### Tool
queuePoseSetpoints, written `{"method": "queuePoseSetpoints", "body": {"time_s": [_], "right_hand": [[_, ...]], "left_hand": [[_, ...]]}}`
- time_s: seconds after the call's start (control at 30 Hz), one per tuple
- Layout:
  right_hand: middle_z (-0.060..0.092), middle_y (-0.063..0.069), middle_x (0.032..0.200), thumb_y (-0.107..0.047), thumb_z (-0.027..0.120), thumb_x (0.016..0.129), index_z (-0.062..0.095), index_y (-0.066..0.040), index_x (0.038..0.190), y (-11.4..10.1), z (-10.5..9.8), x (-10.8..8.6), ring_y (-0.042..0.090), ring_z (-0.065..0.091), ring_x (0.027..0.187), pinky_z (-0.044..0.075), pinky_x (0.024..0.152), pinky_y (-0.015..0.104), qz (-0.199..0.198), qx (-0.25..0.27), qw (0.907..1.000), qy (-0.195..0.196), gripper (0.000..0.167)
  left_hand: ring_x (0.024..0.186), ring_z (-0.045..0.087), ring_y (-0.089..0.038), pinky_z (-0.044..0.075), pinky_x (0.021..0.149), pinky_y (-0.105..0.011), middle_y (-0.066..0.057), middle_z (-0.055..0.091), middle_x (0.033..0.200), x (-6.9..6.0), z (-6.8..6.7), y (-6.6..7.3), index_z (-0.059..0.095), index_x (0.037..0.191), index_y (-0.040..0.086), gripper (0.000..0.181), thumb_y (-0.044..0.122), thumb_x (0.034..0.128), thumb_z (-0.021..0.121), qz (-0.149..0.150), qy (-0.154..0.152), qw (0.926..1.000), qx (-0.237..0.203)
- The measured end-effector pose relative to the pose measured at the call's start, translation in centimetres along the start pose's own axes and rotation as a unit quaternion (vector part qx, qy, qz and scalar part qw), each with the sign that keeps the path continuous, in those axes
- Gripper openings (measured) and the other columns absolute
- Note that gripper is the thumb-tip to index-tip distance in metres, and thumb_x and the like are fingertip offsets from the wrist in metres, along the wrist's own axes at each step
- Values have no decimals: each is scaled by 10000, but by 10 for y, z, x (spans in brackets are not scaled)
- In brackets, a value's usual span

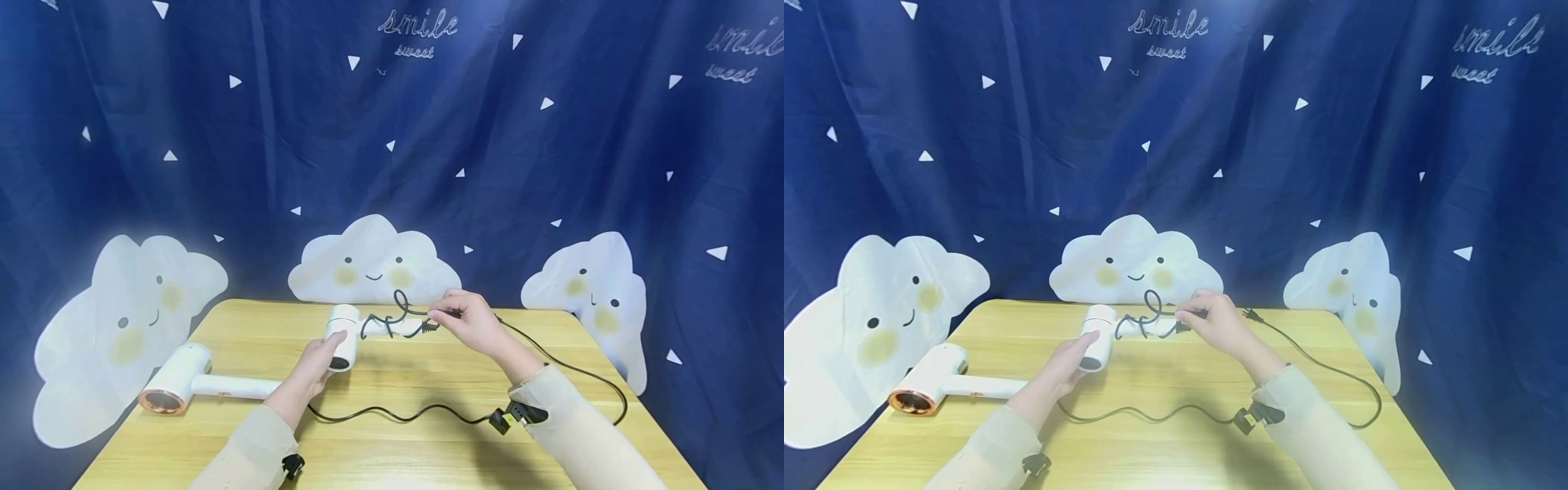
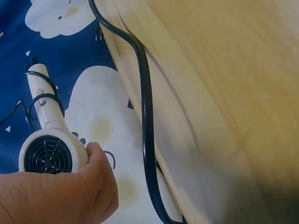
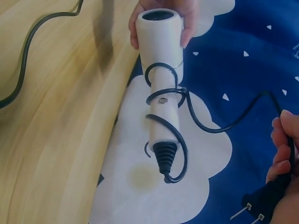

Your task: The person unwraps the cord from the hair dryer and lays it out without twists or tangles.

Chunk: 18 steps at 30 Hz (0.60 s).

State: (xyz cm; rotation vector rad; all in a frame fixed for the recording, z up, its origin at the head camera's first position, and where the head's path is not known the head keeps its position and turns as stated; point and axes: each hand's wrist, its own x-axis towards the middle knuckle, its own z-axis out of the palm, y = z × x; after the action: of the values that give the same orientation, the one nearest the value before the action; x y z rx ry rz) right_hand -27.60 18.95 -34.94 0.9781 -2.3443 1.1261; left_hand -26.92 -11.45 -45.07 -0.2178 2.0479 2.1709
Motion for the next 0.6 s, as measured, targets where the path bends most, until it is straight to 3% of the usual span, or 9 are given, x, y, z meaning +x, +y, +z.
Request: {"method": "queuePoseSetpoints", "body": {"time_s": [0.6], "right_hand": [[607, -39, 753, -85, 753, 893, 793, -70, 896, 17, 3, 9, 127, 467, 643, 393, 566, 243, 287, -172, 9985, 436, 43]], "left_hand": [[851, 619, -174, 535, 767, -247, -127, 635, 1049, -2, 0, 1, 506, 1260, -114, 604, 418, 986, 586, -12, -159, 9999, 53]]}}
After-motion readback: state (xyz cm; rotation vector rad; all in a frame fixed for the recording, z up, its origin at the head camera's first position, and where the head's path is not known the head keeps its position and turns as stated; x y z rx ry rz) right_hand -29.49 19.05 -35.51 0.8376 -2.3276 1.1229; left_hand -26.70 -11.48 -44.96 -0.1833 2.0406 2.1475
